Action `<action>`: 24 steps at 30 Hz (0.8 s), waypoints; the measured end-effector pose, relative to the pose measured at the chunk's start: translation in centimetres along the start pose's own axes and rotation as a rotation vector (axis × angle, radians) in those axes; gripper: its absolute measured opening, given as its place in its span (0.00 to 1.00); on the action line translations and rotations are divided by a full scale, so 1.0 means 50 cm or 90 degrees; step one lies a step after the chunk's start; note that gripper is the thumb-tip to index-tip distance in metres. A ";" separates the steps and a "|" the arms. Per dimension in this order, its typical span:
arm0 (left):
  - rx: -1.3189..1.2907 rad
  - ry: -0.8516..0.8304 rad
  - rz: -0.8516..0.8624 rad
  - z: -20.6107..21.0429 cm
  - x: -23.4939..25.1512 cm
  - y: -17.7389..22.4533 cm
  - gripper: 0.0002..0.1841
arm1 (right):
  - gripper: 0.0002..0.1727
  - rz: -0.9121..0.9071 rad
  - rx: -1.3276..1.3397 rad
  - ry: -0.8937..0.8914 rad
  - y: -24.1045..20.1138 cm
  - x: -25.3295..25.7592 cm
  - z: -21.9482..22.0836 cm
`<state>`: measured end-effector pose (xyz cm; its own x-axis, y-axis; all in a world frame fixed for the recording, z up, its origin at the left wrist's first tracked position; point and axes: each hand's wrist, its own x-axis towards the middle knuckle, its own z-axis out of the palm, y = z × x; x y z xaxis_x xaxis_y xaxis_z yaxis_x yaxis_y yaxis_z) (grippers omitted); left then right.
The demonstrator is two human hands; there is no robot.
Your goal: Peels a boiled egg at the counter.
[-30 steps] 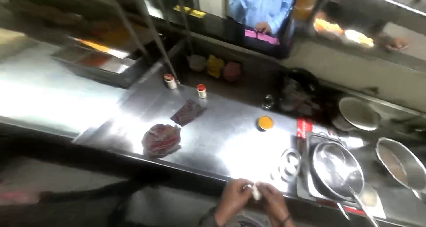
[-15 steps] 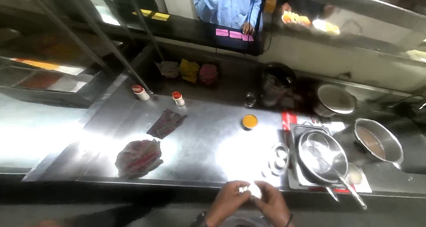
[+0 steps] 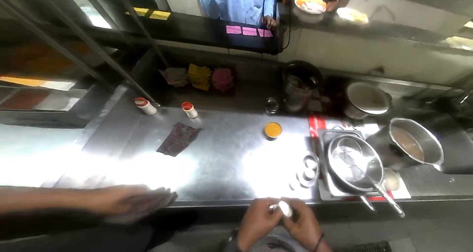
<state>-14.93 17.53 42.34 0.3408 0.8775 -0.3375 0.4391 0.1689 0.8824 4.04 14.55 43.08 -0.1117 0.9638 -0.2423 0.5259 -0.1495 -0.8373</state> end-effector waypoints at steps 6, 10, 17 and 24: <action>-0.004 0.037 0.011 0.000 0.006 -0.008 0.15 | 0.32 0.028 0.022 -0.001 -0.006 0.000 -0.010; -0.221 0.001 -0.087 -0.002 0.012 -0.017 0.12 | 0.29 0.044 0.200 -0.008 -0.005 -0.002 -0.025; -0.254 -0.087 -0.091 0.000 0.004 -0.003 0.19 | 0.30 0.023 0.151 -0.118 0.000 -0.003 -0.063; -0.187 -0.077 -0.125 0.001 0.011 -0.002 0.14 | 0.23 0.031 0.151 -0.091 -0.002 -0.002 -0.048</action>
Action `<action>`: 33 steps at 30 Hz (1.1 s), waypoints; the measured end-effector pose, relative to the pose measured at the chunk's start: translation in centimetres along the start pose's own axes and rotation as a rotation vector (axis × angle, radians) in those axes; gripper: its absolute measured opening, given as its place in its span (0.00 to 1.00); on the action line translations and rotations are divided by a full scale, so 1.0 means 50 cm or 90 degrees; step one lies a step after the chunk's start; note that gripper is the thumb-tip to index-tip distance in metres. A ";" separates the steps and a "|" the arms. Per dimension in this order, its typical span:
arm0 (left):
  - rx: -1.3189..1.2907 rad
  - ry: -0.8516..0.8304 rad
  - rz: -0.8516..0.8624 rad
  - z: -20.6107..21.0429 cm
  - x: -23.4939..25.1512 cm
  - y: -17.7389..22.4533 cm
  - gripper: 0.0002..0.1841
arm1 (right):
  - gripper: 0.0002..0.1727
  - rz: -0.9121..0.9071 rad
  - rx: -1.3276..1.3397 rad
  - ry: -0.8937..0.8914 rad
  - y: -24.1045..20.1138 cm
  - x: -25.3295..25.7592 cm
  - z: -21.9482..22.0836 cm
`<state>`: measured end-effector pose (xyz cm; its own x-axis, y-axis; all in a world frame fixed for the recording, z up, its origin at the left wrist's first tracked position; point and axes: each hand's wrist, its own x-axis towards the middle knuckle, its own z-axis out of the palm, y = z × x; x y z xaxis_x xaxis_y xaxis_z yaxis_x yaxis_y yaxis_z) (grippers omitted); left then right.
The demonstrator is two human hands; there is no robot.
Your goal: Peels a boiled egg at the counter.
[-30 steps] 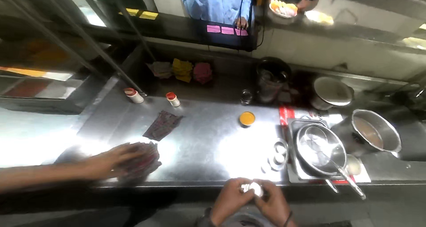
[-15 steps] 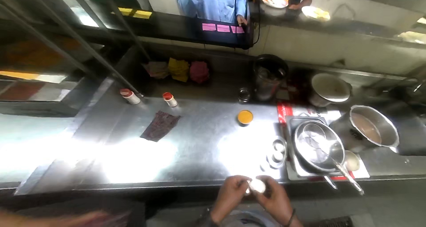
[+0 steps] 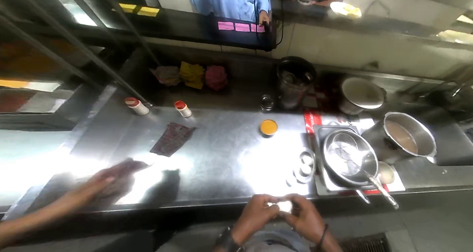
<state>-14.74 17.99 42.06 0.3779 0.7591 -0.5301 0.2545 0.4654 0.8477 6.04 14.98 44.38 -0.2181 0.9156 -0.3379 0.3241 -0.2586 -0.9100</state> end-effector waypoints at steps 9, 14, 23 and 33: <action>-0.184 -0.010 -0.024 -0.014 0.001 -0.002 0.11 | 0.26 -0.068 0.070 0.005 0.006 -0.001 -0.002; -0.165 -0.077 -0.007 -0.015 -0.005 0.010 0.18 | 0.25 -0.093 0.024 -0.020 0.008 -0.001 -0.011; -0.098 -0.064 -0.007 -0.015 0.000 0.005 0.10 | 0.24 -0.058 0.030 -0.029 0.013 0.000 -0.005; -0.192 -0.031 -0.013 -0.003 0.002 -0.011 0.14 | 0.25 -0.089 0.146 -0.024 0.028 -0.005 -0.010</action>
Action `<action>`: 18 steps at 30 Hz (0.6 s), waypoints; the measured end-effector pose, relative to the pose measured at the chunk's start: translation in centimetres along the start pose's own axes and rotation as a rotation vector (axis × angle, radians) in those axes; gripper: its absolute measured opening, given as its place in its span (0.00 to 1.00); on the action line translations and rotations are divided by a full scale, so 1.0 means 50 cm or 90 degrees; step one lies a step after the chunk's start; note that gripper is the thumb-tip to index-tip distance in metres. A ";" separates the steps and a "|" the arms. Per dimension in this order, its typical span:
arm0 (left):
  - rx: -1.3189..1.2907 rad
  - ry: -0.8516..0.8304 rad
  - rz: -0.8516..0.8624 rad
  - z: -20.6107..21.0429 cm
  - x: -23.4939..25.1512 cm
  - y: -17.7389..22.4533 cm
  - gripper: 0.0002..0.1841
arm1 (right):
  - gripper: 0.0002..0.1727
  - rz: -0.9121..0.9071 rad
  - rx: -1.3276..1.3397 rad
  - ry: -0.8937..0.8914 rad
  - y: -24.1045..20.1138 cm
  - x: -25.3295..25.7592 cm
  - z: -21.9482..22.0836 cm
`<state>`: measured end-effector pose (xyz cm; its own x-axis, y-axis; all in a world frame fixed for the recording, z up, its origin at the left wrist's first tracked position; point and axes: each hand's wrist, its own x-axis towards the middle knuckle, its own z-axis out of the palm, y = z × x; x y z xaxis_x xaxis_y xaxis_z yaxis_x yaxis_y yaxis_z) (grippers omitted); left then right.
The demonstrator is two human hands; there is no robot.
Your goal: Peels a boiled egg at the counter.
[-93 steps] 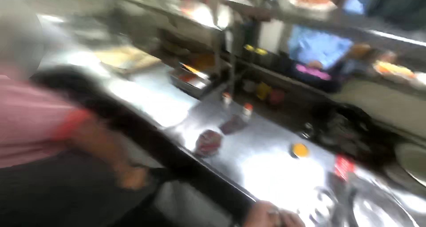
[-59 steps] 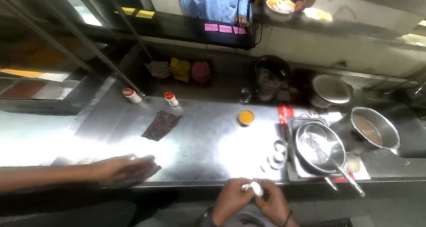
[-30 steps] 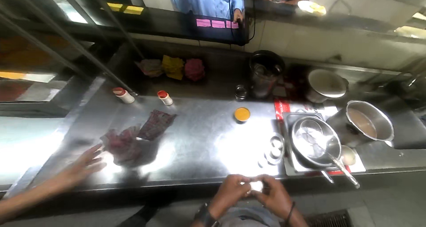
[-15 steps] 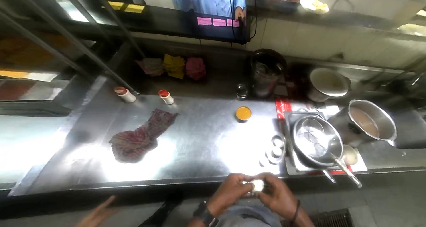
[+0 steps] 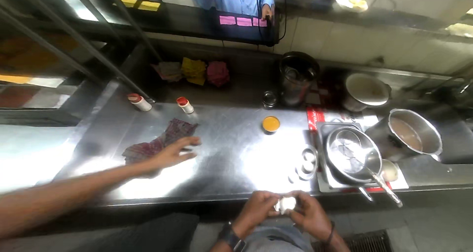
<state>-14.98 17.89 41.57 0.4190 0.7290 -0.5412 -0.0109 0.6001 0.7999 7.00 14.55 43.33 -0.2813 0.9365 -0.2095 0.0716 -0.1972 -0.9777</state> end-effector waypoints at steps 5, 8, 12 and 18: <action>-0.016 -0.025 0.006 0.008 -0.007 0.008 0.15 | 0.33 -0.010 0.028 0.003 -0.004 -0.007 -0.004; -0.003 -0.025 -0.001 0.019 -0.009 0.013 0.18 | 0.34 -0.021 0.035 0.001 -0.005 -0.011 -0.004; 0.023 -0.007 0.020 0.027 -0.006 0.004 0.15 | 0.35 0.022 0.031 0.065 -0.011 -0.017 0.003; 0.139 0.047 0.053 0.042 -0.001 -0.002 0.12 | 0.29 0.110 -0.065 0.139 0.007 -0.018 0.005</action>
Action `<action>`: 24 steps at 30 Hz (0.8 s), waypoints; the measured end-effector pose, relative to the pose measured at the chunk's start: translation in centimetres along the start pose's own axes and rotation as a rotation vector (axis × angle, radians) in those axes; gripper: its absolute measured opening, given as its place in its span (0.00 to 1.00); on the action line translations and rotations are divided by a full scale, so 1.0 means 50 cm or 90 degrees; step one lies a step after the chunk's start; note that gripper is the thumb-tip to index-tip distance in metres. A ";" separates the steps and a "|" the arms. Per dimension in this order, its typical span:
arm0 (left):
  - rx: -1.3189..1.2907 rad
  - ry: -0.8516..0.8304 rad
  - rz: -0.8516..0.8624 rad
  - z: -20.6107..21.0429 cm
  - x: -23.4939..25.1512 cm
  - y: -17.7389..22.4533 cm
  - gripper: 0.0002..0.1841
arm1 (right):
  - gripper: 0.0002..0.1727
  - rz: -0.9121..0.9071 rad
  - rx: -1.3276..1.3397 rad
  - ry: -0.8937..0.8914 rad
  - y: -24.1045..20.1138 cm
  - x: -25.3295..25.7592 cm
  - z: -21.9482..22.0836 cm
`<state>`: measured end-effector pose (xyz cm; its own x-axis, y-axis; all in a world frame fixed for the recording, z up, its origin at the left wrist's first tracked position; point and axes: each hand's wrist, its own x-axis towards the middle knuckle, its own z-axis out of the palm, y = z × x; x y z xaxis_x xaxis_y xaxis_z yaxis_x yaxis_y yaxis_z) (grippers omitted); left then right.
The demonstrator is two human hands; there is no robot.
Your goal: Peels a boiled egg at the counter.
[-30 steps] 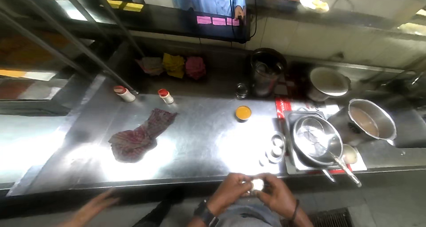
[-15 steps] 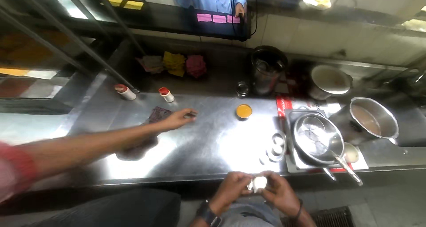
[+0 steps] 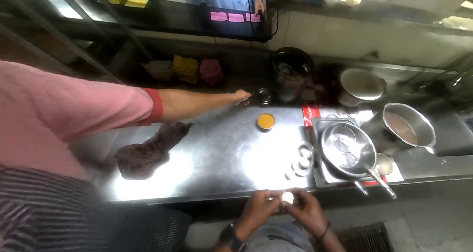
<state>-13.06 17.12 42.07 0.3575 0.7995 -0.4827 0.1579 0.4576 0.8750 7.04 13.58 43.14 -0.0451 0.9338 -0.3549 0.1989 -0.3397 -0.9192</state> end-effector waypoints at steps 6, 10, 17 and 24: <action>-0.016 0.029 -0.004 0.004 0.002 -0.007 0.10 | 0.28 0.023 0.202 -0.036 0.008 -0.007 -0.013; -0.118 -0.042 -0.014 0.000 0.000 0.000 0.13 | 0.30 0.036 0.257 -0.020 0.006 -0.013 -0.019; -0.035 -0.063 -0.016 0.006 0.003 0.005 0.22 | 0.24 0.017 0.189 0.011 0.008 -0.010 -0.012; 0.000 -0.025 -0.052 0.020 0.016 0.009 0.13 | 0.21 0.022 0.117 0.094 0.024 -0.004 0.008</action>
<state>-11.77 17.59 42.12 0.3792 0.7433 -0.5511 0.1878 0.5214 0.8324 6.92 12.95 42.07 0.1057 0.9232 -0.3695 0.0155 -0.3731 -0.9277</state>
